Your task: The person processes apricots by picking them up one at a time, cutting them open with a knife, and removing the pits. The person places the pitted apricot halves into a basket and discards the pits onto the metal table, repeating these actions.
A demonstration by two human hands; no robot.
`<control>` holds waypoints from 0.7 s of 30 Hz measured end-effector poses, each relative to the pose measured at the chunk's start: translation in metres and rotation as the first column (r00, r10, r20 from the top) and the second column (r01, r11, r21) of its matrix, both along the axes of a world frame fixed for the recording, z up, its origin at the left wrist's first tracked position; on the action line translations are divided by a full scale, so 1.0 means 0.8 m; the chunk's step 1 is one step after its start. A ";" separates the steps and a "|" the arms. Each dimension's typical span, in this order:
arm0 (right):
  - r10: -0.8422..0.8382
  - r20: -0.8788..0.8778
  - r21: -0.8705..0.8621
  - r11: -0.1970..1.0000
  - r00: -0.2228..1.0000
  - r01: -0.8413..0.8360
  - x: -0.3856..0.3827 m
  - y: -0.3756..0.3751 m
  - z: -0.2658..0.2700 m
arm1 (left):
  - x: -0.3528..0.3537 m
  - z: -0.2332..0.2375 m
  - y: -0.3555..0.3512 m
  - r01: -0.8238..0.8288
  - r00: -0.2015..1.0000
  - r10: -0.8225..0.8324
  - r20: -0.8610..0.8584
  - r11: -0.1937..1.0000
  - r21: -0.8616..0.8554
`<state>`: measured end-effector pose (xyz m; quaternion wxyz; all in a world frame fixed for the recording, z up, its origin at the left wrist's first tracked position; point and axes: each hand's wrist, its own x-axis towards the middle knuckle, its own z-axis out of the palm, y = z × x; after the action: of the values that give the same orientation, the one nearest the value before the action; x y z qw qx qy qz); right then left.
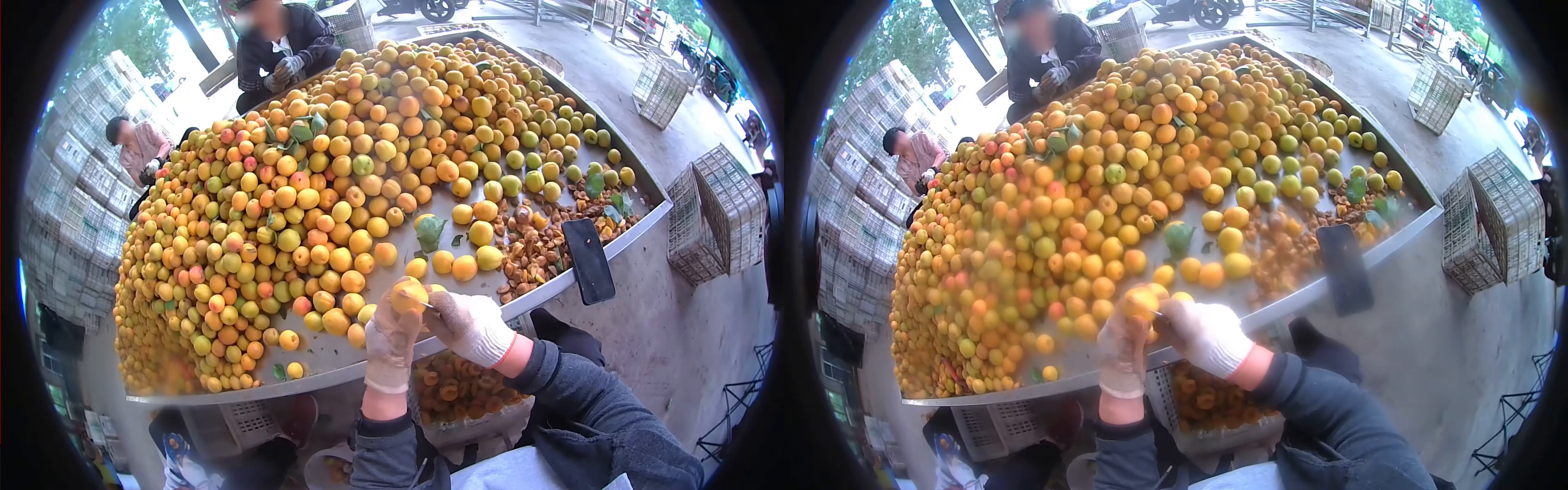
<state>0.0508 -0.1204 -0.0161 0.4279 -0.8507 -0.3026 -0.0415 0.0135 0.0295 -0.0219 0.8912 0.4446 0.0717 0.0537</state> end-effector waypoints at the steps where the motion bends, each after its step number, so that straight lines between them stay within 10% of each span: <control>1: -0.005 0.008 -0.038 0.999 1.000 0.006 -0.002 0.002 0.003 | 0.000 0.001 0.001 0.036 0.997 -0.040 -0.066 0.998 -0.054; 7: -0.022 -0.080 -0.307 0.952 0.997 -0.003 -0.008 0.005 0.027 | -0.006 0.020 -0.015 -0.235 0.972 0.180 0.151 0.771 0.592; 9: -0.038 -0.122 -0.351 0.936 0.992 -0.007 -0.009 0.004 0.028 | -0.008 0.030 -0.016 -0.206 0.978 0.180 0.101 0.810 0.549; 14: 0.339 -0.515 0.328 0.926 0.787 -0.184 0.004 -0.008 -0.003 | -0.007 0.034 -0.003 -0.082 0.997 0.067 0.048 0.836 0.542; 21: 0.273 -0.487 0.264 0.951 0.830 -0.158 -0.001 -0.020 0.016 | -0.002 0.022 0.000 0.075 0.995 -0.080 0.054 0.993 0.091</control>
<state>0.0498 -0.1367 -0.0032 0.5838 -0.7395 -0.2647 0.2055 0.0117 0.0295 -0.0047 0.8735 0.4848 0.0262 0.0350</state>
